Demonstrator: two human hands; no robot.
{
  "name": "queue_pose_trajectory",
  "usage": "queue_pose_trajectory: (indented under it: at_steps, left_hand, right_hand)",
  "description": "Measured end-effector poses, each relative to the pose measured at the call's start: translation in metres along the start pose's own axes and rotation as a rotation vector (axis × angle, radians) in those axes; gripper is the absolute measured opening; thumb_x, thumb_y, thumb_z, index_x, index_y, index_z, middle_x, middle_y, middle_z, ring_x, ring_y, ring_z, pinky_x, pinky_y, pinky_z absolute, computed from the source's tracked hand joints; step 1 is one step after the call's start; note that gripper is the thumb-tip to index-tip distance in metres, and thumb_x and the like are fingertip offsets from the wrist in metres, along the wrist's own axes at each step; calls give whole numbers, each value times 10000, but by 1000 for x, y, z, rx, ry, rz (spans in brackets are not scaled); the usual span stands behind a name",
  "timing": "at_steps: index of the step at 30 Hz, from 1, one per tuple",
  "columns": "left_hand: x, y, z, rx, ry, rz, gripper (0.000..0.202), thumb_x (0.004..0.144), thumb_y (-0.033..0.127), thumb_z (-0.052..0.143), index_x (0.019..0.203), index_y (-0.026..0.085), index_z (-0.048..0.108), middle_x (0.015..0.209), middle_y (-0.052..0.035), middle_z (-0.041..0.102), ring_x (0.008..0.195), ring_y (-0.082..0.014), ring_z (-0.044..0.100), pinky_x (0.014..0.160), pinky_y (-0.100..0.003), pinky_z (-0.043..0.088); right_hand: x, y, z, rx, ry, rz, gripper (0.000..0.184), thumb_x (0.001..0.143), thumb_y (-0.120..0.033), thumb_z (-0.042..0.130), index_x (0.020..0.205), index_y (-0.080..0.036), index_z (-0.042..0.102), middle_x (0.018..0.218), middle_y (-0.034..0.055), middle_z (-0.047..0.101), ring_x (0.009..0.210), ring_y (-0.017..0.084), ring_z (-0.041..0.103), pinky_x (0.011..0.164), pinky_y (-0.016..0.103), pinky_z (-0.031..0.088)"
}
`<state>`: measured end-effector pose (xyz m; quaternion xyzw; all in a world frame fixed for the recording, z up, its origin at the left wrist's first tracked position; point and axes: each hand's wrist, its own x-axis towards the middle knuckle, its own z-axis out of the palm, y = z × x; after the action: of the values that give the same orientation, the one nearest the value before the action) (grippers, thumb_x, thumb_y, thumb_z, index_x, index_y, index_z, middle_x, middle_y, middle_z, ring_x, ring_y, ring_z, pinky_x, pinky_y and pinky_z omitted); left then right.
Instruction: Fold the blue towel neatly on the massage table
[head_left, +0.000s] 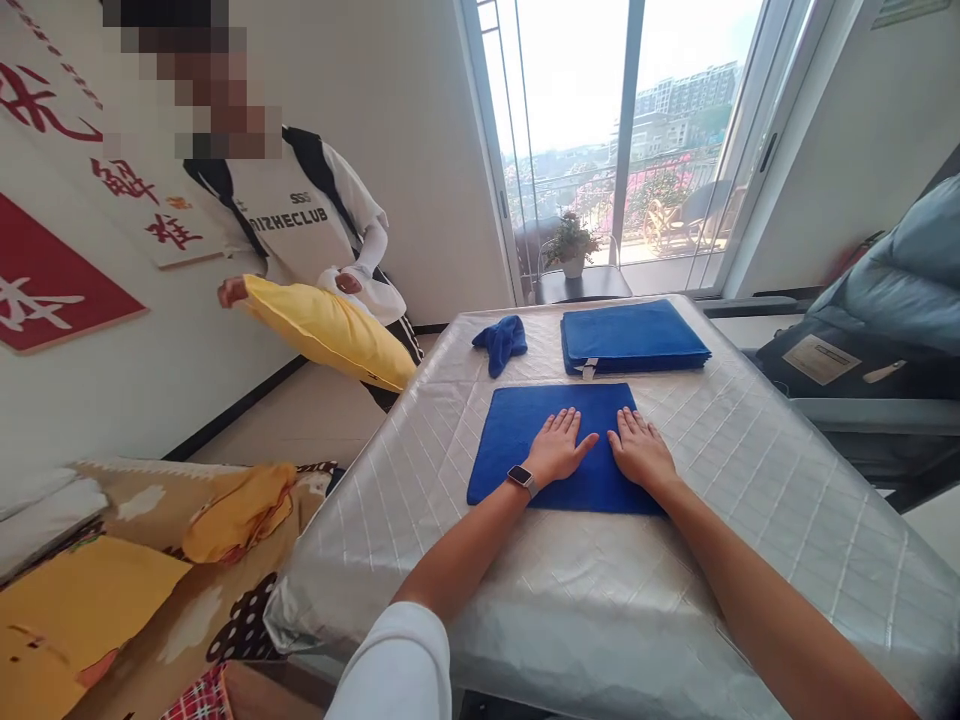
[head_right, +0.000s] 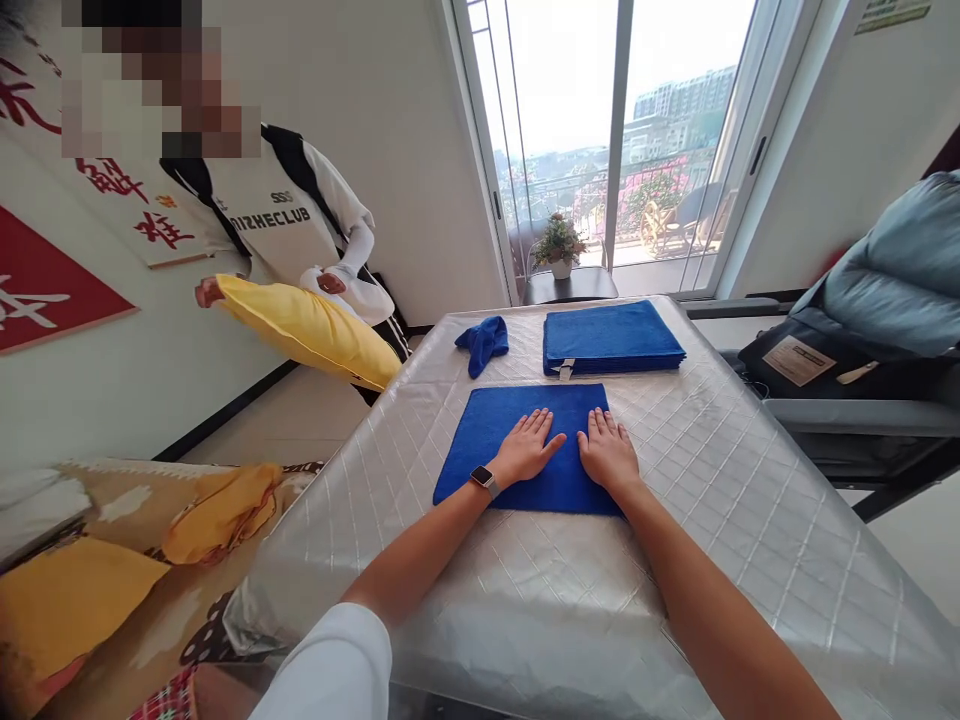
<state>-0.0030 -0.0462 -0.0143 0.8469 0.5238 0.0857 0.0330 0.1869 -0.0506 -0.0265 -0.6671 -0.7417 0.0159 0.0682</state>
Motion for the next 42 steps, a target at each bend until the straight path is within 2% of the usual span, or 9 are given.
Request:
queue_pose_trajectory:
  at_steps: [9,16,20,26,30,34,37,39,42]
  left_hand:
    - [-81,-84,-19,28,-14,-281,853,1001,675,72,1589,88,266,1662,-129,227,1548,-241,164,1266,-415,146]
    - [-92,-89,-22,12,22,-329,842,1010,665,112,1575,68,293,1655,-156,237,1544,-253,181,1254,-402,183]
    - [-92,-88,-19,8,24,-324,880,1000,677,82,1570,40,291,1651,-169,241,1541,-261,193,1255,-394,178]
    - [-90,-92,-29,60,-7,-326,862,998,680,100,1570,69,307,1645,-165,265,1535,-275,214,1252,-419,192]
    - [-74,-60,-40,92,16,-244,837,1011,652,103,1555,63,343,1628,-169,309,1528,-279,238,1253,-415,199]
    - [-49,16,-28,22,59,77,777,1032,607,109,1561,84,335,1626,-144,328,1529,-235,243,1248,-389,224]
    - [-35,64,-9,-17,87,203,721,1045,565,117,1583,116,291,1629,-127,329,1531,-224,236,1246,-412,233]
    - [-31,76,0,-40,66,218,714,1046,556,104,1593,124,262,1628,-119,332,1529,-220,242,1241,-421,248]
    - [-38,68,2,-20,16,196,732,1044,568,100,1594,110,254,1640,-119,301,1534,-211,223,1249,-408,228]
  right_hand:
    - [1,1,1,-41,0,10,654,1031,-392,204,1578,-50,314,1646,126,276,1521,254,243,1238,433,200]
    - [-6,-7,-12,-133,73,-16,635,1024,-341,207,1556,-25,349,1630,150,310,1510,264,271,1237,447,197]
    - [-34,-8,-20,-137,104,-78,628,1010,-330,223,1553,-50,370,1624,154,320,1513,268,267,1238,477,197]
    - [-78,-4,-4,-53,24,-102,679,1014,-457,228,1586,-103,322,1651,106,260,1527,235,232,1241,440,222]
    - [-81,-4,2,-26,-24,-89,698,1014,-470,228,1591,-85,300,1656,106,231,1533,236,208,1246,443,215]
    - [-79,-2,5,-37,8,-94,681,1002,-440,251,1581,-90,332,1650,102,246,1531,244,215,1242,460,222]
    - [-81,2,12,-65,51,-145,639,973,-331,283,1570,-120,372,1638,85,291,1531,228,214,1244,443,223]
    - [-81,5,16,-66,70,-167,637,952,-286,292,1569,-155,384,1629,70,320,1529,220,219,1240,439,238]
    - [-79,6,18,-42,67,-134,637,962,-329,279,1569,-170,389,1627,67,328,1520,227,249,1235,451,253]
